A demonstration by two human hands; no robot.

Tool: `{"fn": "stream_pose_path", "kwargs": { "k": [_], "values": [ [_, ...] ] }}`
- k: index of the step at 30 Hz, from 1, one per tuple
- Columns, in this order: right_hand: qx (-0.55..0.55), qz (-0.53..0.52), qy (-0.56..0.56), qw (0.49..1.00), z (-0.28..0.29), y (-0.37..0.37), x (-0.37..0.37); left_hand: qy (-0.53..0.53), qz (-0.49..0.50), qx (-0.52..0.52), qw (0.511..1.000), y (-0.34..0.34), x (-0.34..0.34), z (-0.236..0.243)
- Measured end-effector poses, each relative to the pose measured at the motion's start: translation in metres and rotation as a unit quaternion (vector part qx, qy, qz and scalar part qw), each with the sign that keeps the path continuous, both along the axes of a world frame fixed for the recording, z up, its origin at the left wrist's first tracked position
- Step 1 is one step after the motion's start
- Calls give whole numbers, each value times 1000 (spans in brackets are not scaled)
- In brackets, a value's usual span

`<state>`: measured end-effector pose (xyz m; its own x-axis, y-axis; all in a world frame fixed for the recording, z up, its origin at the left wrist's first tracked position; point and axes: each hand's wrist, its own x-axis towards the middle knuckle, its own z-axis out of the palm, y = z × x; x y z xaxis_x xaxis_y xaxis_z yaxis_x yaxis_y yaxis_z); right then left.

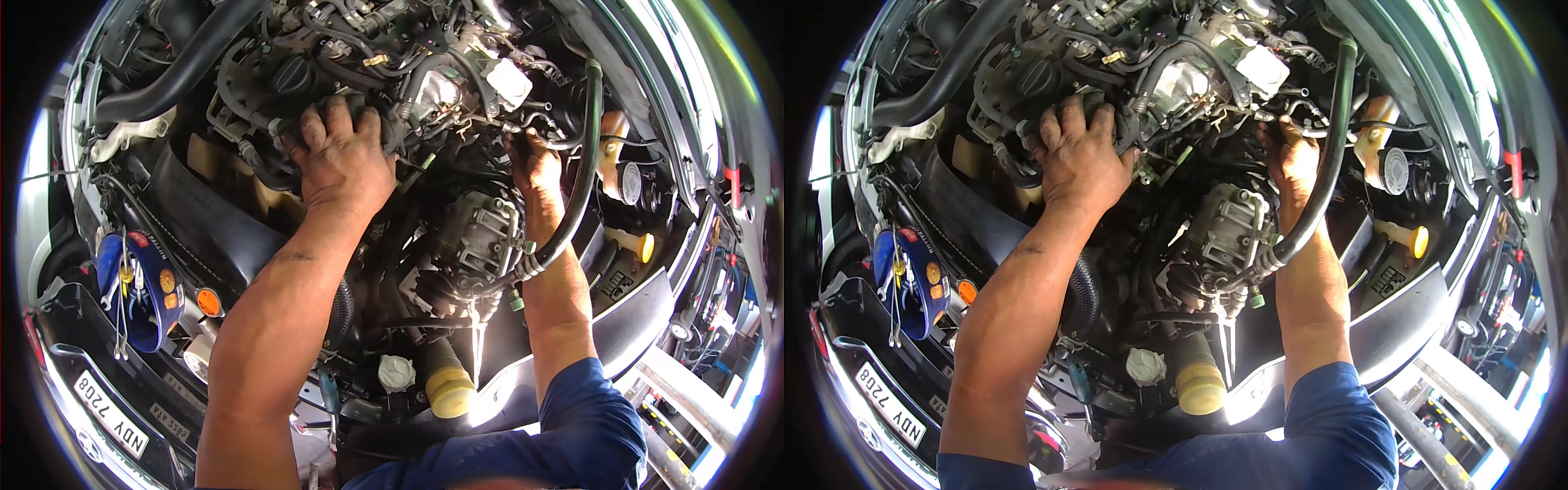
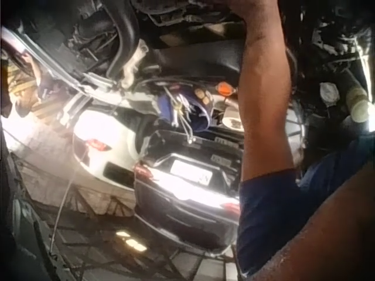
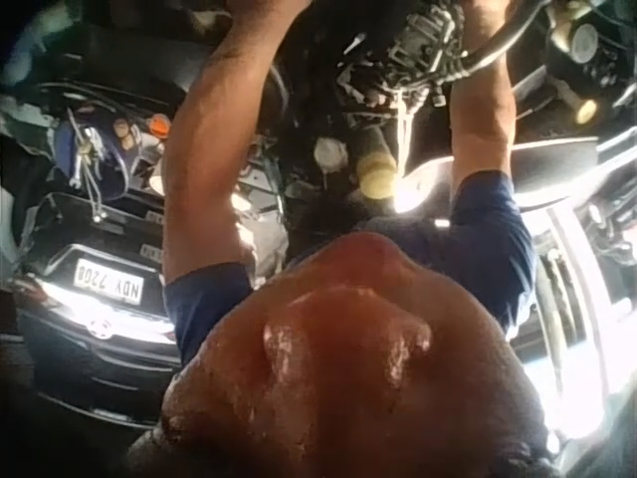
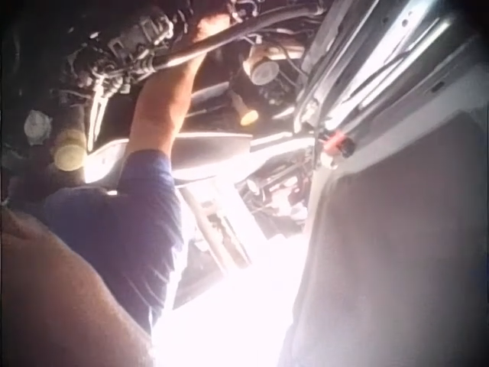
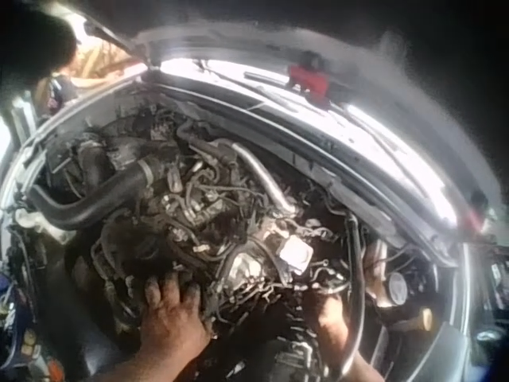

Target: Perform maintenance and repair on a vehicle engine in a service bay.

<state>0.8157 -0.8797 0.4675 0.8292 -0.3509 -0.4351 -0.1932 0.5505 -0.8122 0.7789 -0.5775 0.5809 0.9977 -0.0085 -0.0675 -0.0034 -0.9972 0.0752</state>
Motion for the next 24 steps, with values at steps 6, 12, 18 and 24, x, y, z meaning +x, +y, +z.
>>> {"fn": "stream_pose_path", "kwargs": {
  "k": [6,12,18,24],
  "values": [
    [-91,-29,-15,995,29,29,-2,3,-1,12,1000,2,0,0],
    [-79,-45,-31,995,24,30,0,6,4,21,1000,-4,0,3],
    [-70,75,-38,994,1,-28,-7,9,12,5,1000,-12,2,9],
    [189,-15,-95,977,33,-14,14,29,25,49,998,0,-2,9]
  ]
}}
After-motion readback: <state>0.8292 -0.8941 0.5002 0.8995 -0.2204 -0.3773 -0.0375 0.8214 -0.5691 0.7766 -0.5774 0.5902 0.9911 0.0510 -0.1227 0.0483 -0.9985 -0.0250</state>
